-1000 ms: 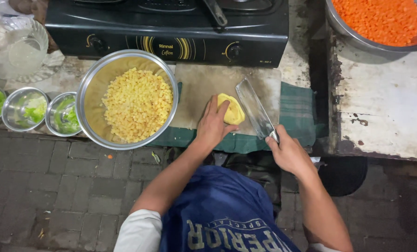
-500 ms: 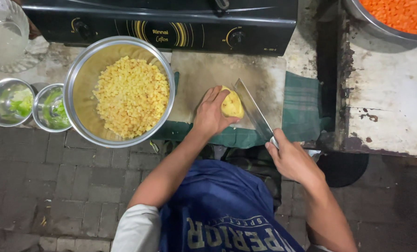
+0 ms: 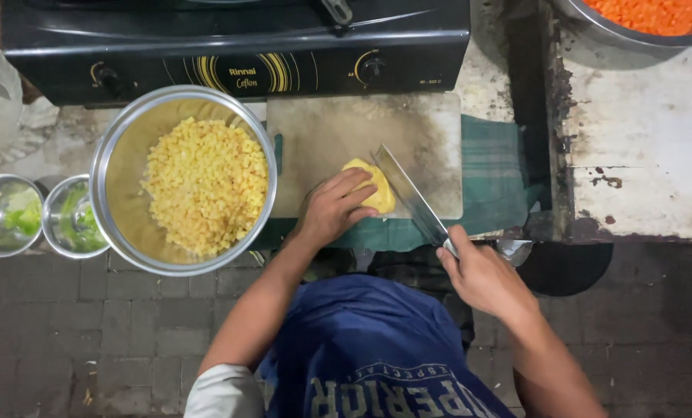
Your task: Dicing yellow vegetable slices into small cubes on a cutting board using a cleaver
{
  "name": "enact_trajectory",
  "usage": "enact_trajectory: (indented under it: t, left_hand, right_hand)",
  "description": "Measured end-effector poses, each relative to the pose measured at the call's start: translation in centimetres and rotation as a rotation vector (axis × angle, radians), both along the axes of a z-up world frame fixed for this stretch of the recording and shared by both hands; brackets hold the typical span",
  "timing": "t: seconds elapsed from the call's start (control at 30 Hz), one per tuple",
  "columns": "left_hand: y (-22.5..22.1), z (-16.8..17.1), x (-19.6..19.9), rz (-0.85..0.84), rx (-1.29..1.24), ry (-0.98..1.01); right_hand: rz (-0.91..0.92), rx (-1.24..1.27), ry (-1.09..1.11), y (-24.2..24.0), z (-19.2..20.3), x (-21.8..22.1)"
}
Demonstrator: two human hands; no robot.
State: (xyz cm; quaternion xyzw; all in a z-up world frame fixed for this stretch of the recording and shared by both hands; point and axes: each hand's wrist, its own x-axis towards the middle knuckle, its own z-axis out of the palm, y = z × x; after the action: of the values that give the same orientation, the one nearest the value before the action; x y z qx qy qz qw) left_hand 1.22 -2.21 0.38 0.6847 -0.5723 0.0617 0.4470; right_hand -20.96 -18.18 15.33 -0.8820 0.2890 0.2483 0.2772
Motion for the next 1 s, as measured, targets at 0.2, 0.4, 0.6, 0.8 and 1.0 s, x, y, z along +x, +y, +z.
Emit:
enact_trajectory:
  t: [0.2, 0.4, 0.6, 0.8, 1.0]
  left_hand:
    - [-1.1, -1.7, 0.0, -0.006, -0.106, 0.101]
    - [-1.0, -1.4, 0.4, -0.007, -0.116, 0.109]
    - [-1.4, 0.2, 0.8, -0.014, -0.087, -0.032]
    - [-1.6, 0.7, 0.5, 0.018, -0.106, 0.006]
    - [-1.6, 1.6, 0.5, 0.023, -0.102, 0.04]
  right_hand:
    - [0.001, -0.007, 0.062, 0.7, 0.4, 0.5]
    - [0.013, -0.024, 0.075, 0.4, -1.0, 0.5]
    - [-0.057, 0.021, -0.015, 0.0, -0.6, 1.5]
    - [0.02, -0.126, -0.09, -0.2, 0.6, 3.2]
    - [0.121, -0.13, -0.093, -0.3, 0.5, 4.6]
